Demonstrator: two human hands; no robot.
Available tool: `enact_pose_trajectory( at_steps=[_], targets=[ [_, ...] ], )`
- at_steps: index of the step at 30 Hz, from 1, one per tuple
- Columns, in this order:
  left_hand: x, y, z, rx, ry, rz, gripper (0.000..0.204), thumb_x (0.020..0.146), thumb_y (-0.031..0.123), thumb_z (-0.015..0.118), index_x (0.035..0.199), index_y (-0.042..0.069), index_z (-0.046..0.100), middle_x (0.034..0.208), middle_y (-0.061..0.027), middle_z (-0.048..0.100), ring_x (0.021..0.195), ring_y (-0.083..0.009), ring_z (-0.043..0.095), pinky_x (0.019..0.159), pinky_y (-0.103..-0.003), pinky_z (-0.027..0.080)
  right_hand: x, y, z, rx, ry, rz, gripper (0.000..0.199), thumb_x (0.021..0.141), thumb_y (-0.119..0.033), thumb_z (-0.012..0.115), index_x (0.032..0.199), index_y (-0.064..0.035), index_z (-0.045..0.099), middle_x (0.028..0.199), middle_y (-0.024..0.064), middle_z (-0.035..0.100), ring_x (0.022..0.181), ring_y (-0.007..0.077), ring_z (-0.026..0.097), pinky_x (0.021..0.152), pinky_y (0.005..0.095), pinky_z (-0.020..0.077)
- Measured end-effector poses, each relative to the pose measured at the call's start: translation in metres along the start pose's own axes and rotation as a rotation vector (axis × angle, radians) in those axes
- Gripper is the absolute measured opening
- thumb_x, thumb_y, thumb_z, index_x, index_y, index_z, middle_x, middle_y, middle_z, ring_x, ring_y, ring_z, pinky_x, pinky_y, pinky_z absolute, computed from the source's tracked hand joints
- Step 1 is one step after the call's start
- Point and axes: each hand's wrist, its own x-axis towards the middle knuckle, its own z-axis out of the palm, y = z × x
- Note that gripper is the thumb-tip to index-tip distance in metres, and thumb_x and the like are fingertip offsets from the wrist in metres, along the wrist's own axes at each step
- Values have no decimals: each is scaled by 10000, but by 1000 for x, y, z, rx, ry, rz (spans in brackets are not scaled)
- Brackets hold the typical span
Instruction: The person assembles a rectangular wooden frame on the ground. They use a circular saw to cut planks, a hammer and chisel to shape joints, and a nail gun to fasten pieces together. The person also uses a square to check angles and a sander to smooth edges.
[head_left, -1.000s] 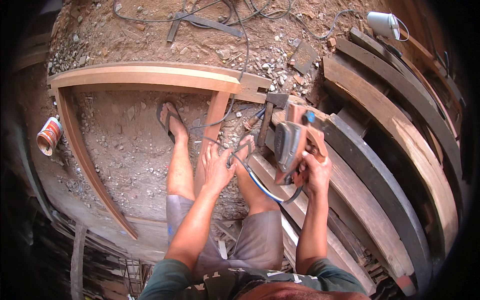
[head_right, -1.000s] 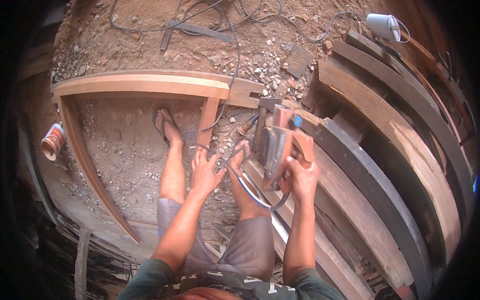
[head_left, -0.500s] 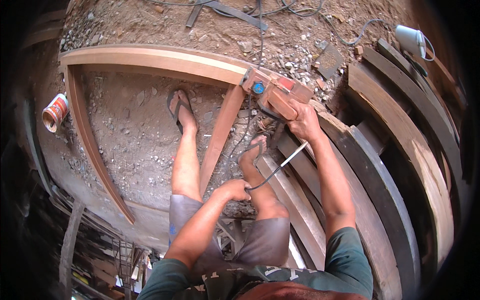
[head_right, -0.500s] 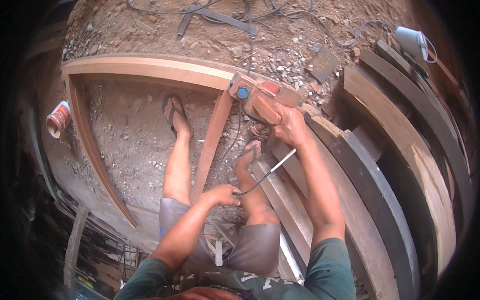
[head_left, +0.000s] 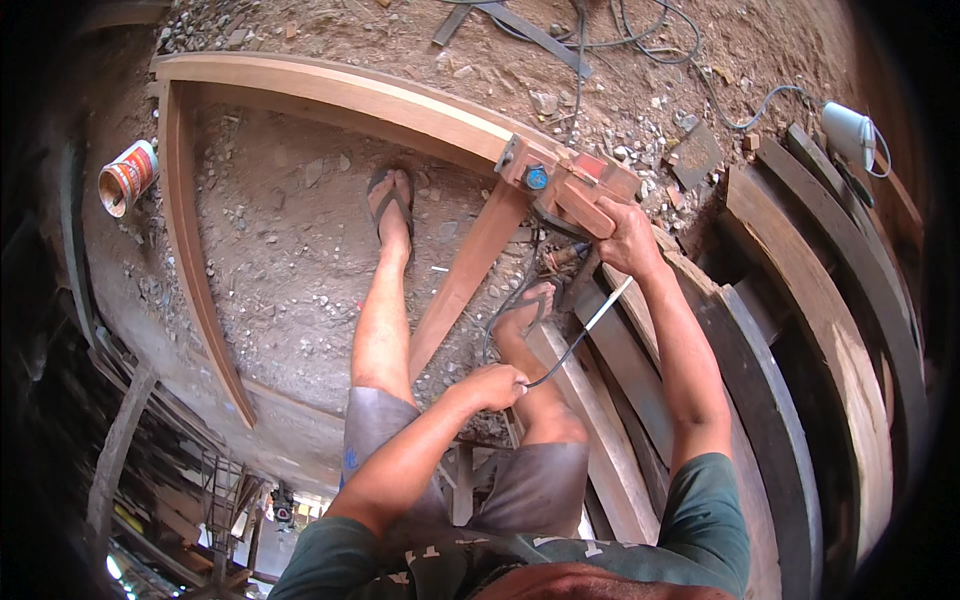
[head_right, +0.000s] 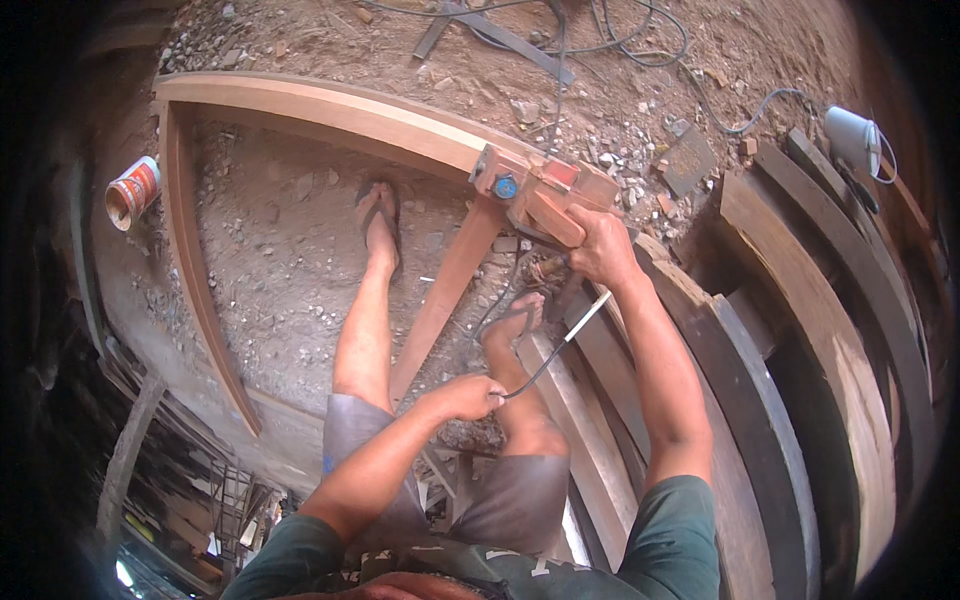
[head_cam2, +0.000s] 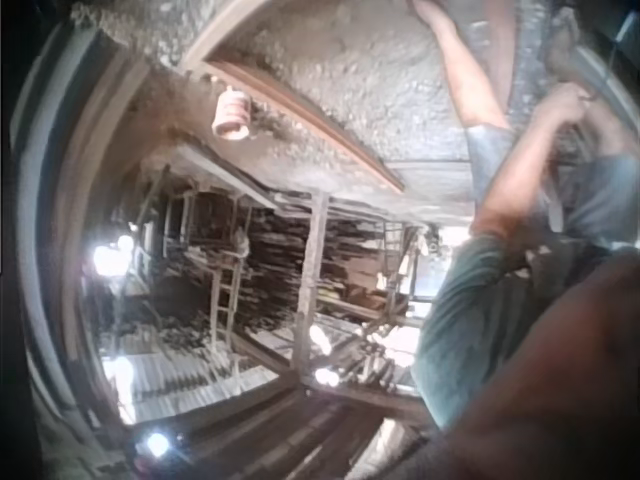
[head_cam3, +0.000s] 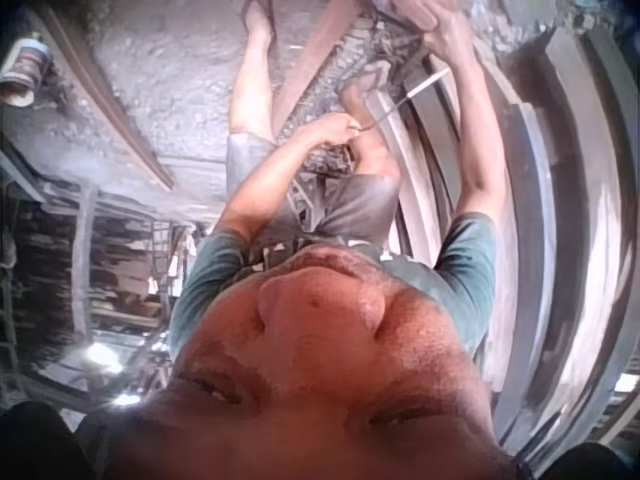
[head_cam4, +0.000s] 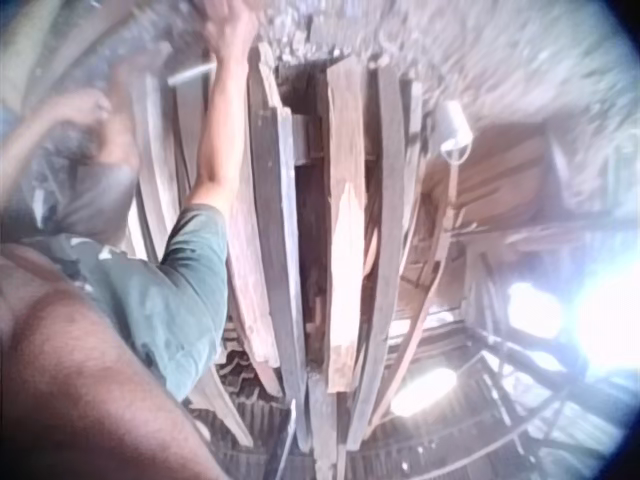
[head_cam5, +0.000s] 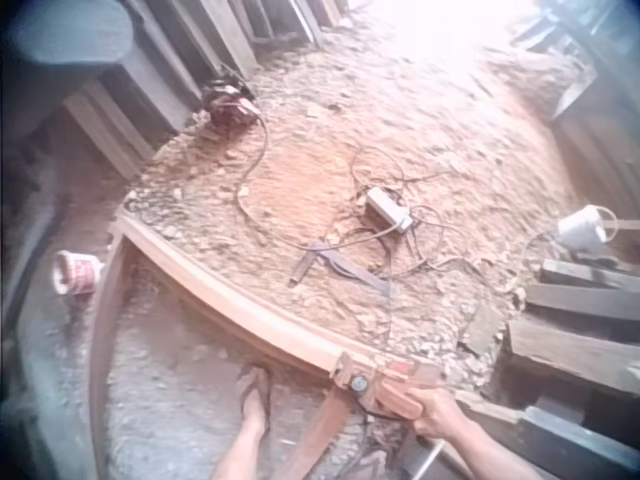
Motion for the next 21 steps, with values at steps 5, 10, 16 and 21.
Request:
enact_pose_trajectory(
  at_steps=[5,10,16,21],
  targets=[
    [-7,0,-5,-21,-28,-29,313,977,265,583,1217,120,724,1181,-155,724,1143,-361,666,983,-469,510,19,-21,14,6,27,-23,222,691,6,661,910,-3,633,860,249,672,885,471,663,736,467,529],
    [-13,-4,-10,-31,-82,23,302,979,269,594,1184,92,727,1109,-182,732,1082,-372,680,936,-466,511,40,-47,25,-1,40,-28,237,710,-16,671,947,-19,657,879,257,680,902,472,663,750,479,535],
    [-20,-17,-15,-174,-189,199,323,987,267,608,1205,55,717,1139,-187,732,1083,-339,689,941,-440,511,74,-90,35,-57,22,-16,232,747,-3,660,978,-24,670,881,260,682,912,477,665,760,453,541],
    [-29,-28,-29,-316,-269,282,325,1000,259,601,1222,55,723,1173,-130,741,1094,-261,687,973,-391,504,104,-113,47,-52,36,-57,260,766,-19,673,1025,-34,690,892,263,688,924,471,673,759,446,543]
  ],
)
